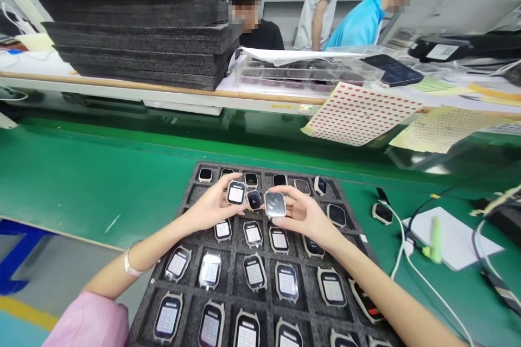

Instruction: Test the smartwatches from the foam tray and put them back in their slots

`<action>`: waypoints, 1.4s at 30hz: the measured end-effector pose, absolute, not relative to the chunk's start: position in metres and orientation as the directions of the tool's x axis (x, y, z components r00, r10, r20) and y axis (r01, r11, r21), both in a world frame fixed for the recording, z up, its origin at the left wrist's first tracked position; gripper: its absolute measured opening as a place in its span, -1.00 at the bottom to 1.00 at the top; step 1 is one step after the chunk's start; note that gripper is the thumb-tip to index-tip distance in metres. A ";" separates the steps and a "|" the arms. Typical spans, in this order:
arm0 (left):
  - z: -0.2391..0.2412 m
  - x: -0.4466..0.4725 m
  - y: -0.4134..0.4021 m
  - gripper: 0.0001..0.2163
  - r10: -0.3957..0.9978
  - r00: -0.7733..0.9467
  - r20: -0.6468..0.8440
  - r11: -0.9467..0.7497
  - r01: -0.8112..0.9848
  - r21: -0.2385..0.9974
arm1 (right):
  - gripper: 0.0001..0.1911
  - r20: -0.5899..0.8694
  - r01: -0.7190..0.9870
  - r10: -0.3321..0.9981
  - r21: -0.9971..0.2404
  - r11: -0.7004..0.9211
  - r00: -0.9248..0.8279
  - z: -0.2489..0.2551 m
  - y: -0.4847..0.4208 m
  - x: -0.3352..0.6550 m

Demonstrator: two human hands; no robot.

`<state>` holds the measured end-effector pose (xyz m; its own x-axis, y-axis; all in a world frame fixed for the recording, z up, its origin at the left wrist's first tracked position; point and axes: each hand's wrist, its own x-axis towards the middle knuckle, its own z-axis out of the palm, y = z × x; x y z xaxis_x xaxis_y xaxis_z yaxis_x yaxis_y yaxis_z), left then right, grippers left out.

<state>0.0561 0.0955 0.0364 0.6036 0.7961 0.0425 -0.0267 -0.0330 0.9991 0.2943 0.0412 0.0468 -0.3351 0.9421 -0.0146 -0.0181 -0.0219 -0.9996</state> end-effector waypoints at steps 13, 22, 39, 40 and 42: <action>0.014 -0.015 0.122 -0.52 0.846 0.469 0.252 -0.523 0.642 0.561 | -0.55 0.123 0.235 0.908 -0.944 0.232 -0.401 0.058 0.037 0.286; 0.057 0.060 0.045 -0.58 0.668 0.743 -0.042 0.115 -0.048 0.992 | -0.41 0.166 0.679 0.844 -0.525 0.513 -0.510 0.086 0.008 0.254; 0.049 0.040 0.014 -0.65 0.667 0.745 -0.030 0.362 -0.288 0.887 | -0.45 0.160 0.341 0.816 -0.851 0.399 -0.556 0.110 -0.021 0.243; 0.048 0.038 0.012 -0.64 0.669 0.743 -0.009 0.356 -0.310 0.881 | -0.50 0.173 0.306 0.827 -0.873 0.380 -0.535 0.109 -0.022 0.242; 0.048 0.035 0.011 -0.63 0.673 0.739 0.032 0.334 -0.342 0.878 | -0.57 0.174 0.236 0.857 -0.918 0.319 -0.485 0.108 -0.022 0.242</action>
<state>0.0349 0.0106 0.0485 0.7389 0.6731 0.0317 -0.3419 0.3340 0.8784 0.2416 -0.0220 0.1075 -0.4853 0.8570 0.1736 0.2356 0.3193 -0.9179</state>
